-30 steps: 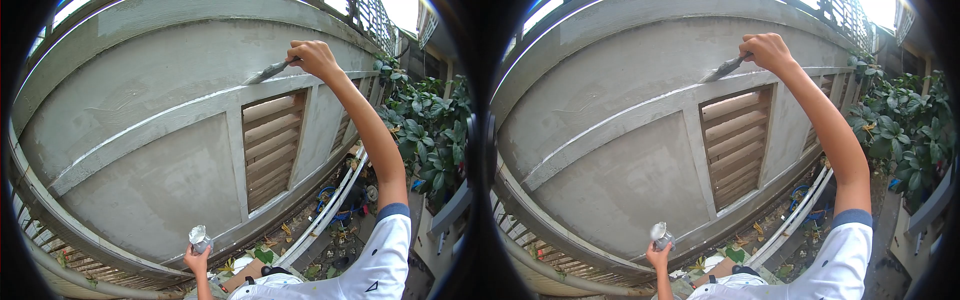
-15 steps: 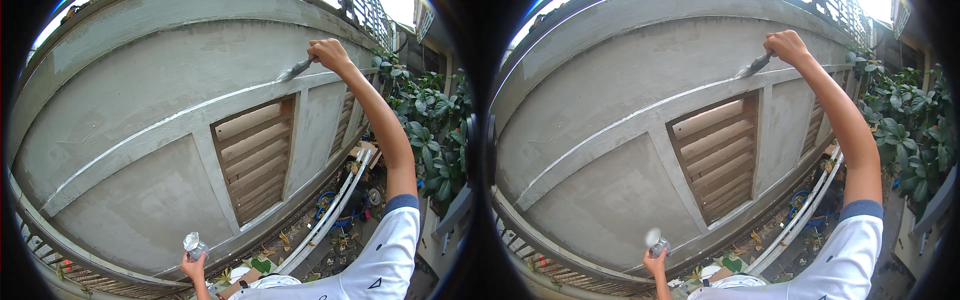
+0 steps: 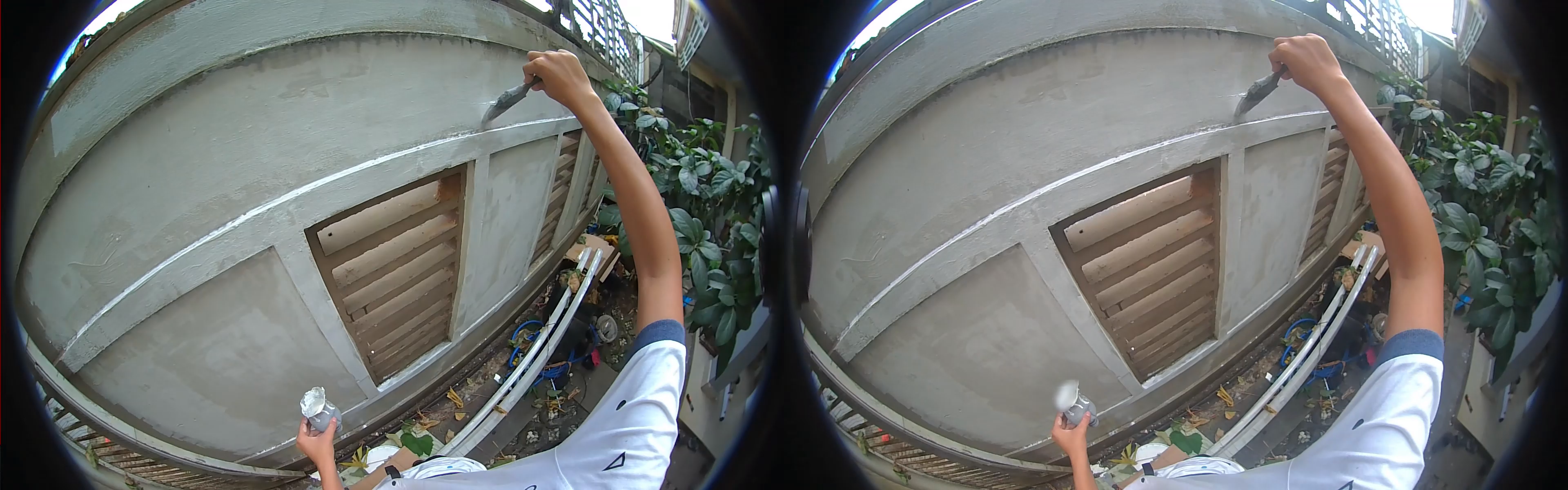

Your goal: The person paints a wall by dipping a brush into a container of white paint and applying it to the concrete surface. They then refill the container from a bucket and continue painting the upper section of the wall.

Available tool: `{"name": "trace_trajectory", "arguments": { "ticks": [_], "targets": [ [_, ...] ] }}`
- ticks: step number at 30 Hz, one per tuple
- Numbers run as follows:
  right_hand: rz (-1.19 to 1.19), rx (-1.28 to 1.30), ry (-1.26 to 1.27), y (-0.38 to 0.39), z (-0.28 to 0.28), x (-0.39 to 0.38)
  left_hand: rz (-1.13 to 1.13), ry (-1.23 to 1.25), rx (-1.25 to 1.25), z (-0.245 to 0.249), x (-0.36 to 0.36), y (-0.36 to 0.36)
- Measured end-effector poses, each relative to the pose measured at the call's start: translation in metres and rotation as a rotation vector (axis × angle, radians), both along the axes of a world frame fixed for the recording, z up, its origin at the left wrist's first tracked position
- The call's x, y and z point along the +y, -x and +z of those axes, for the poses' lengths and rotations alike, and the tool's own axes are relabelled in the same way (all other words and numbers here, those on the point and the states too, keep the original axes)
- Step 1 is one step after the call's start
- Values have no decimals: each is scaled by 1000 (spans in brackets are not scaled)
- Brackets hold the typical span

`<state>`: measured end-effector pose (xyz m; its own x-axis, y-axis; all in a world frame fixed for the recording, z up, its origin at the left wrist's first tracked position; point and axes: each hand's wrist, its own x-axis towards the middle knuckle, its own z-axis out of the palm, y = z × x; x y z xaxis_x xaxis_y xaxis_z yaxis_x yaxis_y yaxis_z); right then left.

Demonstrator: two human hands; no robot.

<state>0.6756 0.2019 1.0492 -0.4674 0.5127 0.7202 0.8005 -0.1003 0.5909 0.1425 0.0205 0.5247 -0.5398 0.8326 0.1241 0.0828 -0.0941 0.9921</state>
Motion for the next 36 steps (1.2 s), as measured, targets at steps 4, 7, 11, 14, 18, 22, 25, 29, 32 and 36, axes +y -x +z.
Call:
{"name": "trace_trajectory", "arguments": {
  "ticks": [4,7,11,14,18,22,25,29,32,36],
  "targets": [
    [-180,-91,7,14,-3,8,-2,9,4,-1,2,-3],
    [-264,-222,-6,43,-20,26,3,-44,-17,-7,4,1],
    [-120,-410,-6,90,-34,21,7,-21,-14,-12,2,5],
    [4,-375,-9,99,-32,3,3,-19,-19,-16,2,7],
    [158,-325,-85,114,-34,-29,-50,10,12,-15,10,-4],
    [289,-226,-118,104,-22,-42,-72,-20,-3,-12,16,-18],
    [401,-61,-97,101,-14,-45,-88,-12,15,-11,15,-25],
    [553,112,-33,112,-26,-32,-58,4,49,-14,11,-28],
    [567,103,-19,105,-37,-12,-44,9,51,-11,12,-26],
    [452,107,-5,66,-47,13,-21,13,32,-5,7,-24]
  ]
}}
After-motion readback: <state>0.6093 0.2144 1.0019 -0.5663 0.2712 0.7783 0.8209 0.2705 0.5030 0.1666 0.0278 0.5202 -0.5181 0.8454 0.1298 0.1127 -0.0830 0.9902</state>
